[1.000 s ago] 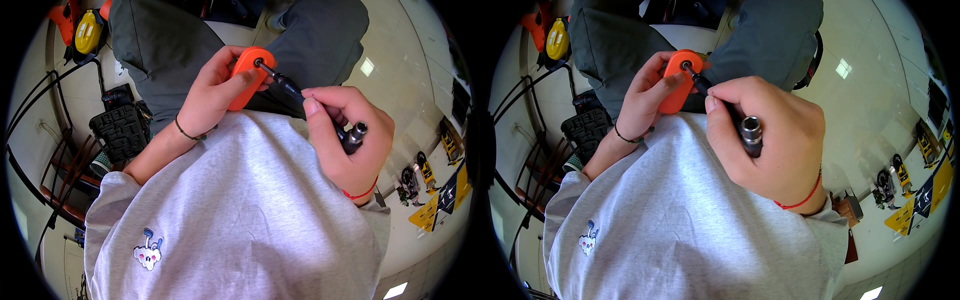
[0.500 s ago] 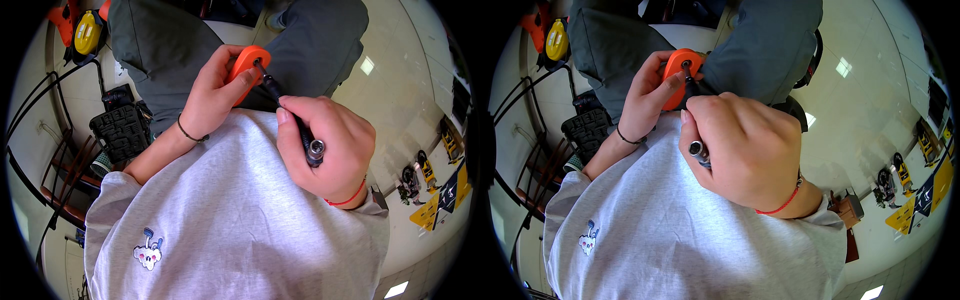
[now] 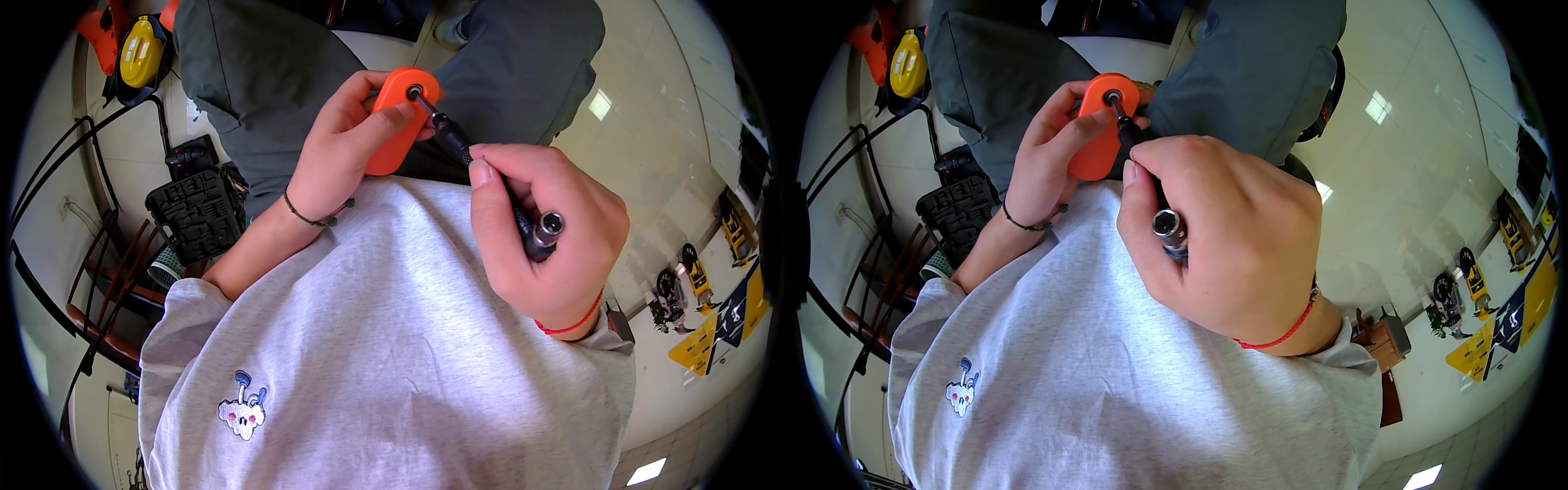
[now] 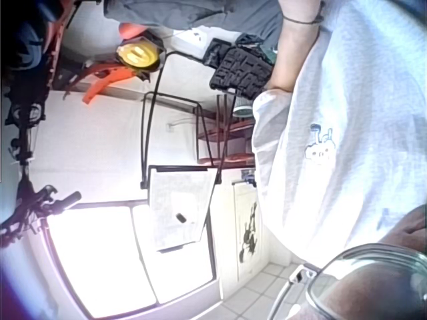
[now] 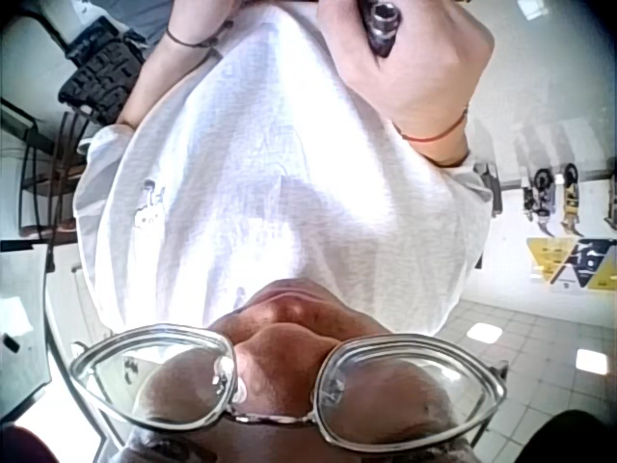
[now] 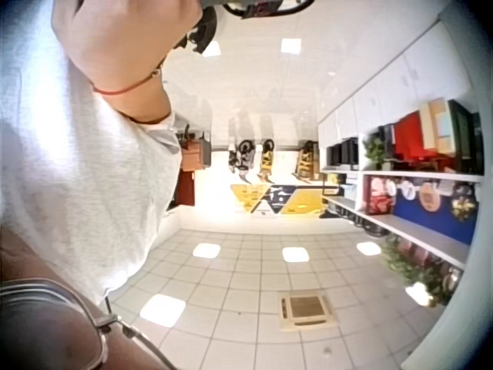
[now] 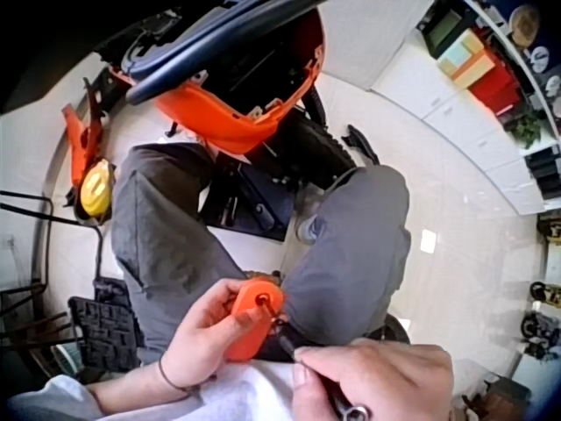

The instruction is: The person disassembles a scooter by removing plastic body panels, then uses a screwdriver to attach a screw and nut into an orange plastic component, and finally attempts to thread a screw into the rear suspension area by hand.

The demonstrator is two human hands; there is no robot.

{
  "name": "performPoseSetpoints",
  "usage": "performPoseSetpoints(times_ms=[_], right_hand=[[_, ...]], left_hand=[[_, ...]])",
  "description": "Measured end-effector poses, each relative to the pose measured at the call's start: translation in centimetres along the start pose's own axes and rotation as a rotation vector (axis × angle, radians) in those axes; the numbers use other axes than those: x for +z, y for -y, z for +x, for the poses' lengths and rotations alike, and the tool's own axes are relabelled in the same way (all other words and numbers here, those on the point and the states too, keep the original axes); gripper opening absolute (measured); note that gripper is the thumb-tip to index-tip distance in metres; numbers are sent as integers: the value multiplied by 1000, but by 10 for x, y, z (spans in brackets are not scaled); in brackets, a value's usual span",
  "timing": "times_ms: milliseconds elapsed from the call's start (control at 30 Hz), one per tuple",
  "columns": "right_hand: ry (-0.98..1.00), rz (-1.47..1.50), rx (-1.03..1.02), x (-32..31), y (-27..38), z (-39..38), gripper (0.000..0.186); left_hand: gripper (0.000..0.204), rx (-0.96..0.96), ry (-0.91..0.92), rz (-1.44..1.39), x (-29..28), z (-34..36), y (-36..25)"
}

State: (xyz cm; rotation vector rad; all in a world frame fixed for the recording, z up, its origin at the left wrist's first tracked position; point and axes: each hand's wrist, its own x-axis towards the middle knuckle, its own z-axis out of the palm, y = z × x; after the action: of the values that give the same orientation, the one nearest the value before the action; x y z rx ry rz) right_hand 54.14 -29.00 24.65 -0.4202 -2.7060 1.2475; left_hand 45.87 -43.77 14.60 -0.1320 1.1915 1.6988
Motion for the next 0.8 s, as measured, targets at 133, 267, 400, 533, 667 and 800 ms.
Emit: performPoseSetpoints(times_ms=[133, 267, 400, 533, 667, 800], right_hand=[[6, 29, 52, -4, 0, 0, 6], [1, 91, 148, -6, 0, 1, 5], [37, 141, 234, -13, -1, 1, 6], [43, 217, 310, -16, -5, 3, 7], [58, 275, 408, -21, -6, 6, 8], [46, 259, 379, -18, -5, 3, 7]], left_hand=[[28, -12, 14, -6, 0, 0, -2], [29, 7, 21, -3, 1, 0, -4], [29, 1, 42, -10, 1, 0, -7], [28, -42, 52, -53, 2, -1, -9], [28, -58, 61, -94, 2, -1, -8], [28, -35, 58, -70, 2, -2, -6]])
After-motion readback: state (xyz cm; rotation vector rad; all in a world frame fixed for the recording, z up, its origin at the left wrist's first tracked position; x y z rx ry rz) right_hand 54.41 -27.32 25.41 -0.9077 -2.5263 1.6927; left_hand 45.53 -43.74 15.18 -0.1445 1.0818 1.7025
